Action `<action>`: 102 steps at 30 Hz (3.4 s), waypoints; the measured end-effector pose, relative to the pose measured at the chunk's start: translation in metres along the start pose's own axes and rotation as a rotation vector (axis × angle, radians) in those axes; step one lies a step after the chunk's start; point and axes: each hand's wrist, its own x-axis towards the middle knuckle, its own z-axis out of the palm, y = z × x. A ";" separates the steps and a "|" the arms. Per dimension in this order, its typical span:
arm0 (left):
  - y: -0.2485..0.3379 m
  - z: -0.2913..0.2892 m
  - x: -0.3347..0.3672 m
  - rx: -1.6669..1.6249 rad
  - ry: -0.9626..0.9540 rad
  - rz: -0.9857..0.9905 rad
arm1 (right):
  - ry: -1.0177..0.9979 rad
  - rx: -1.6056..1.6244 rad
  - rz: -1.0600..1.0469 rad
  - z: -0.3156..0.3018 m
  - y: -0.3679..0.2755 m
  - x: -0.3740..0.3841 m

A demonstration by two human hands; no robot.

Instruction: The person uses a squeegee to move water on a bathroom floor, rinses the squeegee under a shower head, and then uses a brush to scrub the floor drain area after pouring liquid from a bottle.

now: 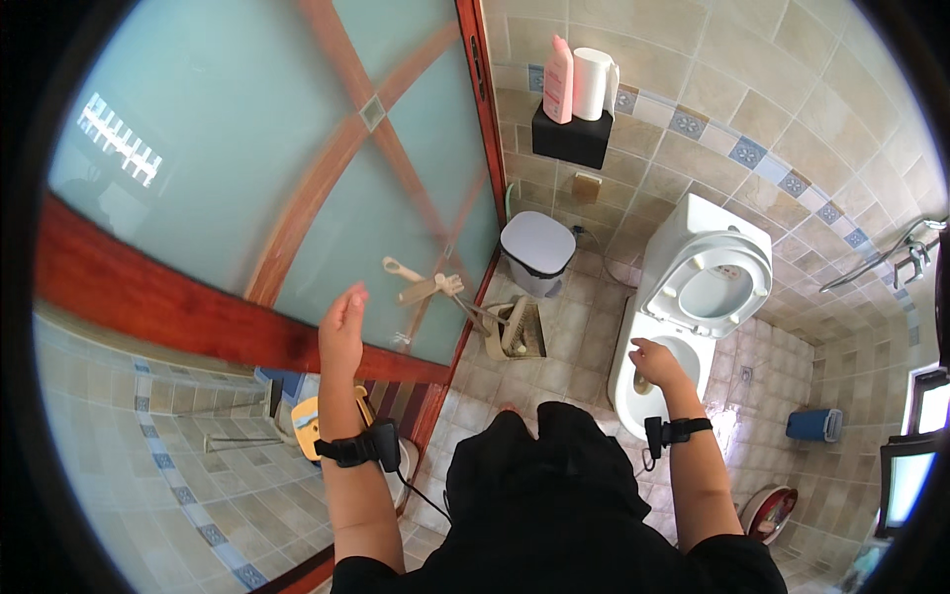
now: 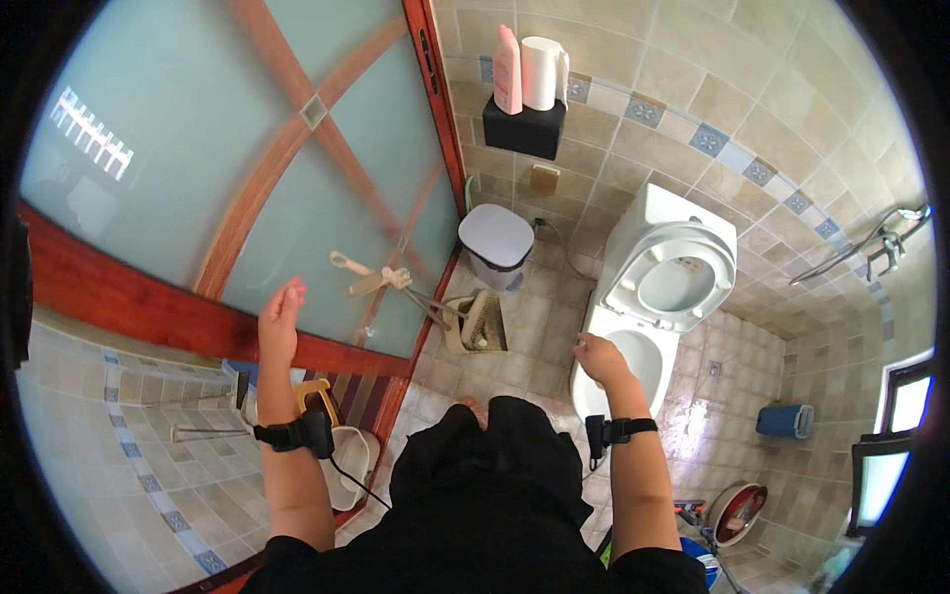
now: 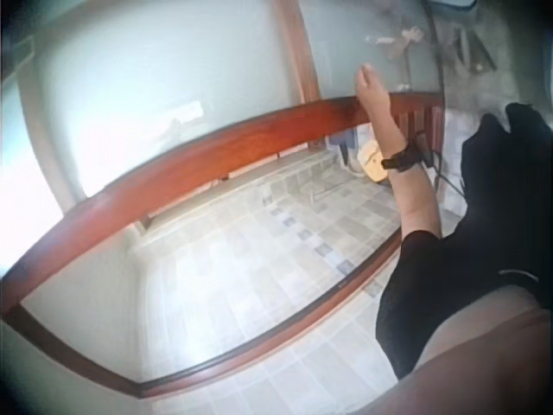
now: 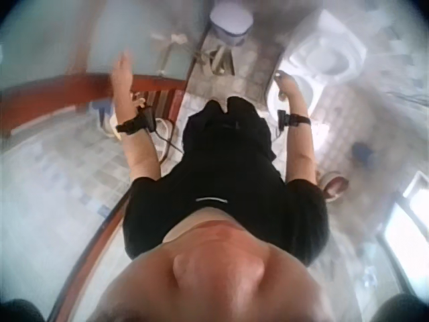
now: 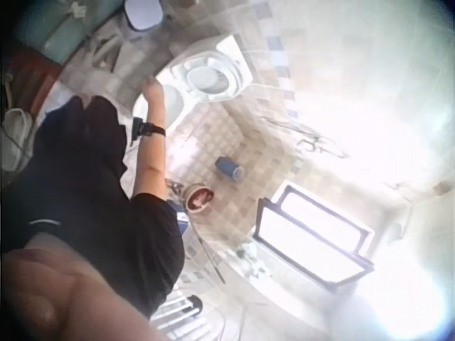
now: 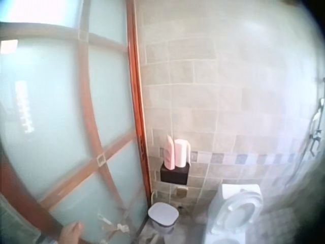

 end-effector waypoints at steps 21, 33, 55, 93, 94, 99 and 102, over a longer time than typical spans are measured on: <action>0.007 0.106 0.139 1.068 0.399 -0.114 | -0.245 1.006 0.254 0.120 -0.169 0.592; 0.015 0.145 0.186 0.931 0.467 -0.274 | -0.120 1.395 0.631 0.212 -0.153 0.862; 0.027 0.111 0.145 0.889 0.335 -0.200 | 0.234 0.041 -0.338 0.105 -0.167 0.658; 0.117 0.480 0.515 0.105 0.059 0.400 | 0.278 0.632 0.471 0.039 0.107 -0.063; 0.120 0.469 0.511 0.073 0.046 0.407 | 0.333 0.685 0.514 0.042 0.101 -0.068; 0.134 0.430 0.465 -0.145 -0.098 0.499 | 0.554 0.912 0.660 0.104 0.075 -0.091; 0.126 0.392 0.448 -0.401 -0.207 0.599 | 0.461 0.909 0.596 0.095 0.022 -0.100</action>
